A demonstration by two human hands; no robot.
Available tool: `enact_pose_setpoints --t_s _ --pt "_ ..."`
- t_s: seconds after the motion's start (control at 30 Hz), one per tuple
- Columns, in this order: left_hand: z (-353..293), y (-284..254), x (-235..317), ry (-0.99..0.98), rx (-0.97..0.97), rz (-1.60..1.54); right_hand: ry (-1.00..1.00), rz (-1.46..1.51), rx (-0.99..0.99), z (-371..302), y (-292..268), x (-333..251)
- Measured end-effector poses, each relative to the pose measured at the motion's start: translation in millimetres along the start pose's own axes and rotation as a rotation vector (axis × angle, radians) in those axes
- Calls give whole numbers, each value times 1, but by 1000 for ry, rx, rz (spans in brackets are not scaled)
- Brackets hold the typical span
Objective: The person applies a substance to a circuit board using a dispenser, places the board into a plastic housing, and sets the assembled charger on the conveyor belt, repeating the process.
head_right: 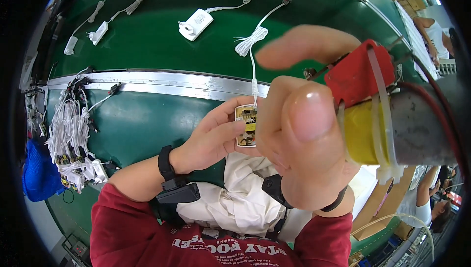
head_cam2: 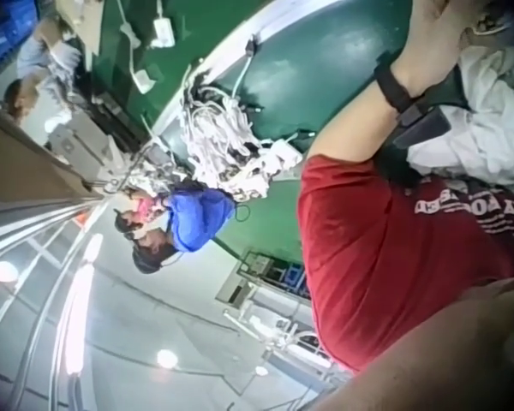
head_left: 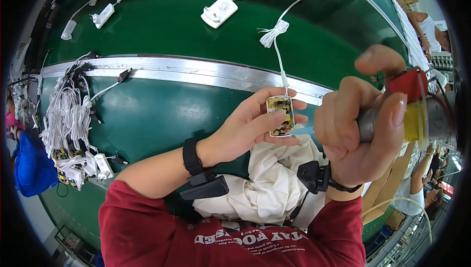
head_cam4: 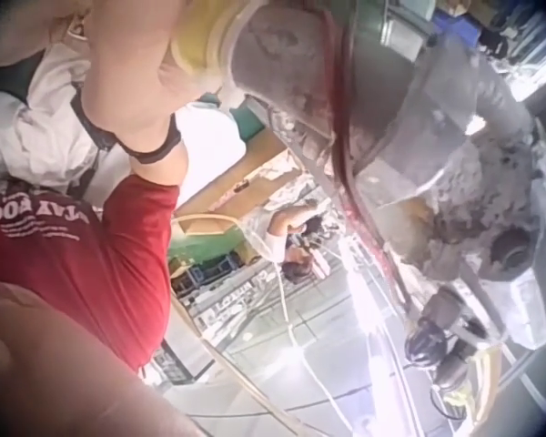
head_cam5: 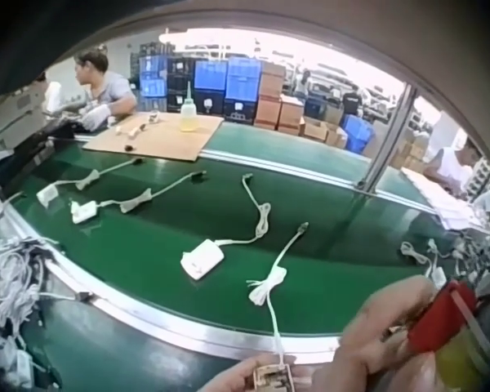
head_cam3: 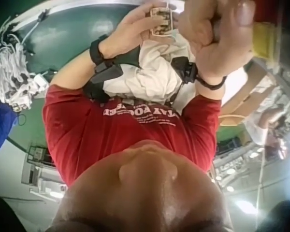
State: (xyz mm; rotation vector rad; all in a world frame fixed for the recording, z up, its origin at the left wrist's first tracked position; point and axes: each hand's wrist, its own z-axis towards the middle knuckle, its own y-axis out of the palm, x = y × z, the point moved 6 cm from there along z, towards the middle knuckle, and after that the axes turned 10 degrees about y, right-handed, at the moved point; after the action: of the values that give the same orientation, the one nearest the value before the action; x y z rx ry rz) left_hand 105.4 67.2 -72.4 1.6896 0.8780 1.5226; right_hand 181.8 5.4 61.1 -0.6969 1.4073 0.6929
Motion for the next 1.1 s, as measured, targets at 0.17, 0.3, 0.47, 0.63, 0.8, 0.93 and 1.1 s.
enact_pose_setpoints --t_s 0.17,0.3,0.47,0.63,0.8,0.93,1.1 --pt "-2 1 -1 0 -55 -135 -19 40 -10 1 2 3" --pt "-1 1 -2 -5 -63 -144 -33 79 -7 -1 3 7" --pt "0 0 -3 -4 -55 -151 -32 102 -3 0 3 13" --pt "1 1 -1 -15 -47 -150 -7 48 7 -1 -1 12" --pt "14 -4 -5 23 -25 76 -37 5 2 -1 -2 7" --pt "70 10 23 380 -164 684 -18 187 129 -6 3 9" --pt "122 57 56 985 -386 1487 -21 267 74 -8 4 9"
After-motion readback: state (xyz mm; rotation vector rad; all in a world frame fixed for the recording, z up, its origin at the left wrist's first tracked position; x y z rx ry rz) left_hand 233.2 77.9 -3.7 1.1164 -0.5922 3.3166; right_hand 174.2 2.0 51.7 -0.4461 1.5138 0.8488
